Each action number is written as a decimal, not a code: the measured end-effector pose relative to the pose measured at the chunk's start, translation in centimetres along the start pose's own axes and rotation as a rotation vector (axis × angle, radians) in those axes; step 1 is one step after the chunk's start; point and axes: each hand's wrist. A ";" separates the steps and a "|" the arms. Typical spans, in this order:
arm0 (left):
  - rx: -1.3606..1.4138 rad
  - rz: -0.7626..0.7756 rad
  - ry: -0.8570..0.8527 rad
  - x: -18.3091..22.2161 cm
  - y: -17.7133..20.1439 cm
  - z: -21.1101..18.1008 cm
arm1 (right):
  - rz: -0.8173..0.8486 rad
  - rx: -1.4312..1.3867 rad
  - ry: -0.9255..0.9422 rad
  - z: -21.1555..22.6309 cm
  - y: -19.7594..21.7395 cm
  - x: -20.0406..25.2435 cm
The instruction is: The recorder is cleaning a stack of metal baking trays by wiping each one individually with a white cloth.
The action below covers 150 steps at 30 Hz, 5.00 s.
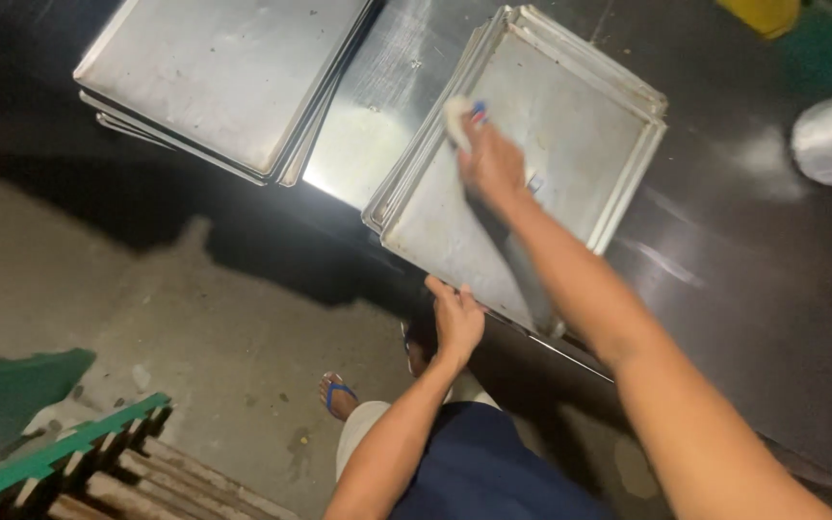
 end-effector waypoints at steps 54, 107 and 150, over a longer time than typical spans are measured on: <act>-1.066 0.737 -1.396 -4.2 3.6 -11.6 | -0.688 -1.163 -1.268 -23.5 14.1 32.6; 0.337 0.336 0.391 1.5 13.9 -10.0 | 0.302 -0.694 0.437 9.2 8.5 7.1; -1.317 0.600 -1.434 -45.5 32.2 -24.2 | -0.341 -0.471 -1.212 4.8 18.5 17.5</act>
Point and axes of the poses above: each hand's wrist, its own x-axis away from the middle knuckle, its own y-axis out of the back of the hand, z = x × y, and after that the axes turned 12 degrees about -z, right-handed
